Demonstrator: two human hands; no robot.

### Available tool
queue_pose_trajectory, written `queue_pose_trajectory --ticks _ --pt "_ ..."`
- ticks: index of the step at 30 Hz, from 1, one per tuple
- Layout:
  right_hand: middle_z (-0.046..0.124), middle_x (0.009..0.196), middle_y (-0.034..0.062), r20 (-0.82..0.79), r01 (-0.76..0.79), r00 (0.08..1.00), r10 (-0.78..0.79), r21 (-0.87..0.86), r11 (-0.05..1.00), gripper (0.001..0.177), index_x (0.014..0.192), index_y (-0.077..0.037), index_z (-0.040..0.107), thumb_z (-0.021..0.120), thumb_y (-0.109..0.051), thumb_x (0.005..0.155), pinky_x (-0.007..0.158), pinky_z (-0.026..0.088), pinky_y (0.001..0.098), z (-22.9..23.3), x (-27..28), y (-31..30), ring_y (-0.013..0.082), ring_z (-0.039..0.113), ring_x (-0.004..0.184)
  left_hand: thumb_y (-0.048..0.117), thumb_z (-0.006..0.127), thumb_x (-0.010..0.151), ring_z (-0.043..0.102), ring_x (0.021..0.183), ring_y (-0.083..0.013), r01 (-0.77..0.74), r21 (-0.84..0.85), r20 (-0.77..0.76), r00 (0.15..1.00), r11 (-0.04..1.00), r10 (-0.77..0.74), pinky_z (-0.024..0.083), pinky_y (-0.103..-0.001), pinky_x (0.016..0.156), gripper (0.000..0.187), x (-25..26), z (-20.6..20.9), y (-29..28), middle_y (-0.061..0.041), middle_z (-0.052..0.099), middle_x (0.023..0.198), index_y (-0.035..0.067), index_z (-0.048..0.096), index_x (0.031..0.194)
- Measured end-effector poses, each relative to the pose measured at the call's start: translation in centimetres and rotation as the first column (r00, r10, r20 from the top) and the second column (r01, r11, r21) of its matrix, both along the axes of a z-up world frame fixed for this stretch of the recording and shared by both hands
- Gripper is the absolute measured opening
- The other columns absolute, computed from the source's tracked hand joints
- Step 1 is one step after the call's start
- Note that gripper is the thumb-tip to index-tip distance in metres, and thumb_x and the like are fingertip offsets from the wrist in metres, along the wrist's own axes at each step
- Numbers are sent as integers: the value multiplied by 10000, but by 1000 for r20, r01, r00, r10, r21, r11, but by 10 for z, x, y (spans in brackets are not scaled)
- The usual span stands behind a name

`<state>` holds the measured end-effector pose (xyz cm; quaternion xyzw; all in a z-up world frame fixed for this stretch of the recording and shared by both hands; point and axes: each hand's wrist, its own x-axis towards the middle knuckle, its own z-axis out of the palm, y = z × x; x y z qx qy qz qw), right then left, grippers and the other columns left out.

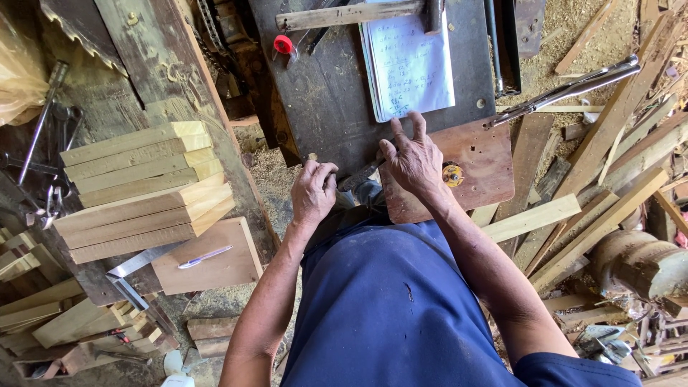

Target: The person uses a square and a pen to mark straight lines on wooden blocks, then refers to a notebook for measurements and marks another block using a ruler and a pen.

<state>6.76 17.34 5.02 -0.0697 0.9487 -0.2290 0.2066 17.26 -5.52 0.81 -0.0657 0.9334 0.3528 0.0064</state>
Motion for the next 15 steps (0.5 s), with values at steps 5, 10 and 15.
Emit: queue_pose_trajectory --ticks 5,10,15 --pt "340 1494 150 -16 1 1000 -1 -1 1000 541 1447 -176 576 554 -492 1008 853 569 660 1 0 0 559 665 997 155 708 879 694 822 -302 8 -2 -2 1000 1000 -8 581 -434 746 189 1 -1 -1 -23 584 867 275 688 1023" --pt "341 1501 147 -12 2 1000 -2 -1 1000 544 1445 -175 576 552 -495 1007 858 568 659 -1 1 0 557 665 1001 157 706 882 694 824 -296 4 1 0 1000 1000 -4 580 -427 751 184 1 0 -1 -20 583 865 276 688 1021" --pt "372 1509 112 -45 -13 999 13 10 1000 552 1443 -175 584 541 -515 1010 852 580 627 -6 3 1 516 681 993 158 707 881 694 825 -299 5 -3 -9 1000 1000 -5 580 -425 755 180 1 -2 -1 -22 581 862 275 687 1016"
